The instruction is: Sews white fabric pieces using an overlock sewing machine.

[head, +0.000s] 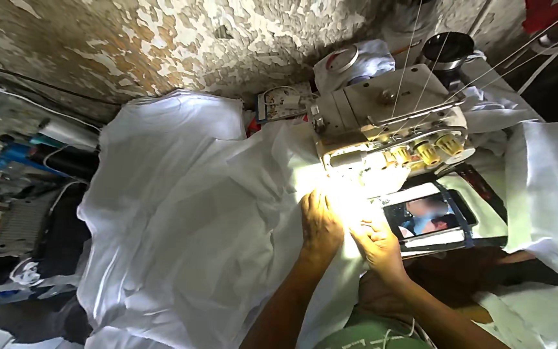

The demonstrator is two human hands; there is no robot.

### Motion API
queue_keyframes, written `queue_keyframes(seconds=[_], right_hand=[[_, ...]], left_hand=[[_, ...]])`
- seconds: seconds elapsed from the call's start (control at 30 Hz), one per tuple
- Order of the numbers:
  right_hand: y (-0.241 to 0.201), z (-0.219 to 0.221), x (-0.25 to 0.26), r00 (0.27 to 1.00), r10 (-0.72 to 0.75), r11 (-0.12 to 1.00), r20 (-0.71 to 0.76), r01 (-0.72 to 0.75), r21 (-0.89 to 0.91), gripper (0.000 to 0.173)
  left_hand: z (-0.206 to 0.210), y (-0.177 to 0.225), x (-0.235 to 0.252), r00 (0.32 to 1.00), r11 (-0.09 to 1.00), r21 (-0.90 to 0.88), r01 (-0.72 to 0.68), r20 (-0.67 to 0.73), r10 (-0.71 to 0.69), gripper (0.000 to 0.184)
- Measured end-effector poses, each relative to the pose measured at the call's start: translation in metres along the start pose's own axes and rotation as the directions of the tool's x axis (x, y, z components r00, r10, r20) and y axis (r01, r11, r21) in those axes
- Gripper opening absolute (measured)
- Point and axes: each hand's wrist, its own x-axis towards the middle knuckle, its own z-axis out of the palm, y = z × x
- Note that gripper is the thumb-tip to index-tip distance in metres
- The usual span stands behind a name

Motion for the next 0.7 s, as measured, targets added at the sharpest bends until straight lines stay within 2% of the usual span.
queue_keyframes(seconds=[0.17, 0.4, 0.6, 0.7], right_hand=[[-0.001, 0.0, -0.001, 0.999, -0.038, 0.999, -0.004, 0.038, -0.026, 0.031], [0.003, 0.007, 0.01, 0.979, -0.202, 0.966, -0.011, 0.198, -0.168, 0.02], [0.002, 0.006, 0.02, 0.979, -0.205, 0.949, 0.018, 0.203, -0.242, 0.016], [0.0, 0.008, 0.027, 0.962, -0.274, 0.926, 0.008, 0.266, -0.269, 0.014]], left_hand=[[-0.006, -0.002, 0.002, 0.999, 0.999, -0.028, -0.033, 0.023, 0.033, 0.023], [-0.014, -0.012, 0.016, 0.987, 0.994, -0.112, -0.011, 0.159, 0.029, 0.034], [-0.017, -0.021, 0.026, 0.964, 0.974, -0.216, 0.066, 0.264, -0.007, 0.046], [-0.015, -0.028, 0.03, 0.966, 0.975, -0.222, 0.027, 0.256, 0.031, 0.05]])
